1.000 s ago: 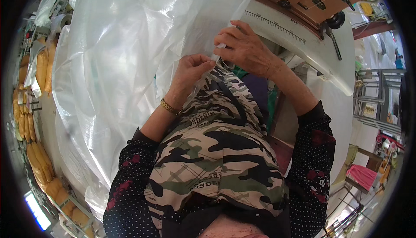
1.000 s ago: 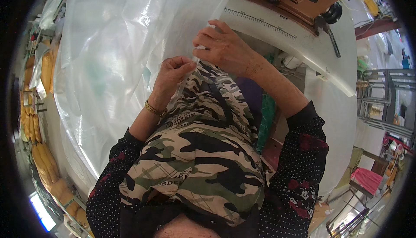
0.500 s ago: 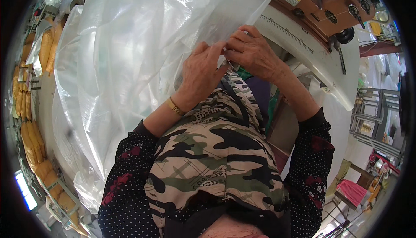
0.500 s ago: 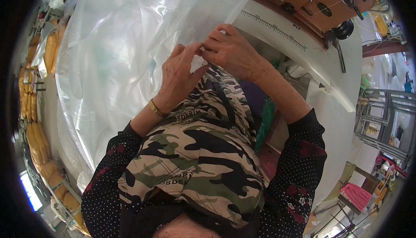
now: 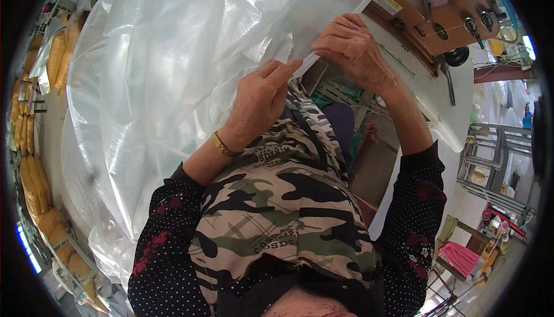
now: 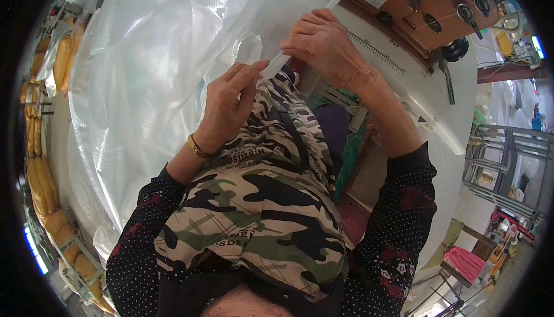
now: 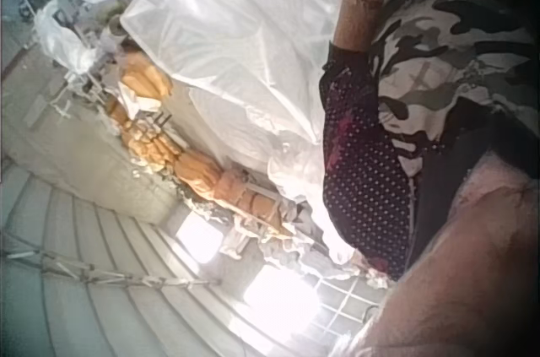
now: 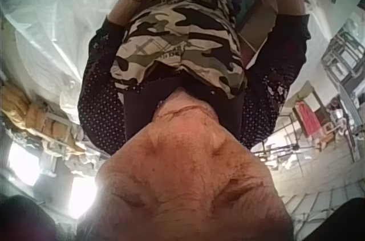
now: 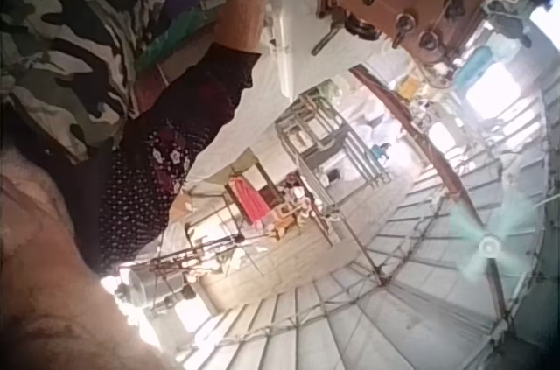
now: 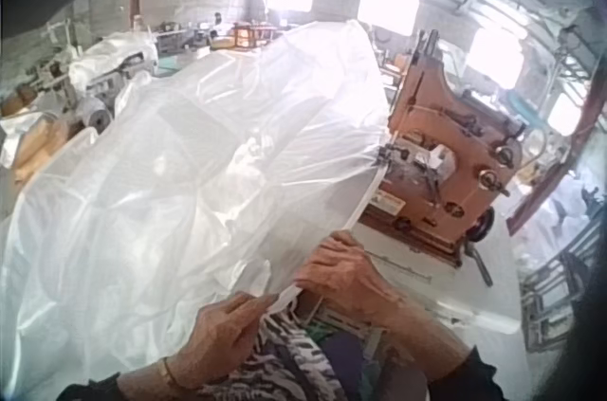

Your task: Using a sewing machine to join or edge large clear plastic sheets.

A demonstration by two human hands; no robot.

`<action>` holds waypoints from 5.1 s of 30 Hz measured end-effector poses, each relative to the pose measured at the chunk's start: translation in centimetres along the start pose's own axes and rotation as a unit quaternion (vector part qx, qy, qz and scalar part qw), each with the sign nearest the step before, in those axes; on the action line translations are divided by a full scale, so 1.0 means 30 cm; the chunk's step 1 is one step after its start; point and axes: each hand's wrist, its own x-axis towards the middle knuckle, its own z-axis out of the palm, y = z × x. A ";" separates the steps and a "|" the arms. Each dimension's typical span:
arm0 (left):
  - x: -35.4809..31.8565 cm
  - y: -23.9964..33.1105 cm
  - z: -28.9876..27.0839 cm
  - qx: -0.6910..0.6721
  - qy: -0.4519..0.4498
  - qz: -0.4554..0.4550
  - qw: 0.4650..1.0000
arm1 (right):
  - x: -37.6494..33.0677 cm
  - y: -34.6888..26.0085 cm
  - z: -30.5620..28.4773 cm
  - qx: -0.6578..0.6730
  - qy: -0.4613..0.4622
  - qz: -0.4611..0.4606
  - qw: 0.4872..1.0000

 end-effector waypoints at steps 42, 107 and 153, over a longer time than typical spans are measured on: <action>0.129 -0.079 0.120 0.101 -0.148 0.177 0.968 | -0.083 0.337 -0.018 -0.276 0.244 0.142 0.919; 0.572 0.024 0.276 0.337 -0.057 0.136 0.930 | -0.078 0.319 -0.008 -0.307 0.279 0.227 0.881; 0.779 -0.311 0.162 0.121 0.122 0.047 0.984 | -0.811 0.207 -0.323 -0.442 -0.044 0.557 0.702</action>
